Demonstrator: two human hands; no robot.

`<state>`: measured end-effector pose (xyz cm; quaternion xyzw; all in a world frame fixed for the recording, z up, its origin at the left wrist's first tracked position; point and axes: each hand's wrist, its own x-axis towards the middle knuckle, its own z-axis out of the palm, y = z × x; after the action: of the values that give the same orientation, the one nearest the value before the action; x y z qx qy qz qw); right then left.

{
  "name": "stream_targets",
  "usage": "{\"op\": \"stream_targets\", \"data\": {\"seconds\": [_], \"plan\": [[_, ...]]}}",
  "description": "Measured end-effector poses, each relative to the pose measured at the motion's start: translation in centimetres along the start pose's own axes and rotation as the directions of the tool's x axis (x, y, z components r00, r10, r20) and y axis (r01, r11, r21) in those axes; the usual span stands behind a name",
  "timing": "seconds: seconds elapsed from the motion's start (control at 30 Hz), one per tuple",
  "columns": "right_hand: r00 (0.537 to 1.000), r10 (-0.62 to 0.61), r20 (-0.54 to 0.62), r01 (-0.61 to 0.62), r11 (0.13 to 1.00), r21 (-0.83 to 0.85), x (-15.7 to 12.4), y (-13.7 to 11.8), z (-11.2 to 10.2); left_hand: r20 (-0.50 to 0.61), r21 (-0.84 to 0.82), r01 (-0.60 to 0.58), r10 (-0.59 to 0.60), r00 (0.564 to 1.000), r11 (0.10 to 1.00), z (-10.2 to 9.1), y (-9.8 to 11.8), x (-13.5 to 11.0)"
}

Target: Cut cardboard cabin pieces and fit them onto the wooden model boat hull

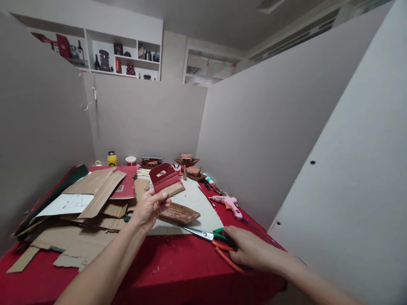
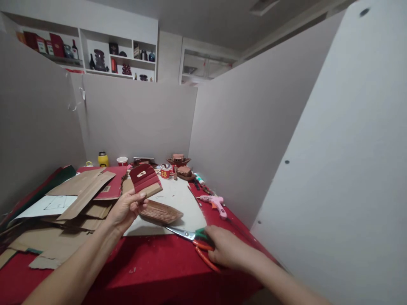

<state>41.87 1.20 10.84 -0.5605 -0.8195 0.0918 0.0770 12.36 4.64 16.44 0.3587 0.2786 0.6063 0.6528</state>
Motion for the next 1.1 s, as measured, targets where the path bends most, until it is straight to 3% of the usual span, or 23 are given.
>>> {"op": "stream_targets", "data": {"seconds": [0.2,0.3,0.43,0.57,0.7,0.9,1.1], "plan": [[0.999,0.009,0.031,-0.01,0.999,0.031,-2.1,0.1,0.8,-0.045,-0.059,-0.02,0.018,0.999,0.998,-0.5,0.1,0.2],[0.999,0.009,-0.051,0.002,0.974,0.227,-3.9,0.9,2.0,-0.055,-0.073,-0.001,-0.003,0.998,0.997,-0.1,-0.1,0.1],[0.988,0.107,-0.115,-0.049,0.906,0.421,-4.9,1.4,3.1,-0.054,-0.057,0.023,-0.026,0.998,0.998,0.7,-0.7,-0.1],[0.995,-0.076,-0.059,0.095,0.857,0.507,-3.6,0.0,2.1,-0.056,-0.028,-0.005,0.004,0.998,1.0,1.1,-1.3,-0.4],[0.973,-0.224,-0.061,0.221,0.814,0.537,-1.9,-2.3,0.1,-0.062,0.008,-0.038,0.038,0.997,0.999,1.2,-1.9,-0.5],[0.972,-0.23,0.05,0.178,0.857,0.485,0.2,-3.6,-0.3,-0.052,0.037,-0.042,0.044,0.998,0.998,1.8,-2.6,-0.8],[0.959,-0.283,0.001,0.23,0.782,0.579,1.3,-3.8,0.0,-0.007,0.069,-0.046,0.047,0.999,0.997,1.9,-3.0,-1.1]]}}
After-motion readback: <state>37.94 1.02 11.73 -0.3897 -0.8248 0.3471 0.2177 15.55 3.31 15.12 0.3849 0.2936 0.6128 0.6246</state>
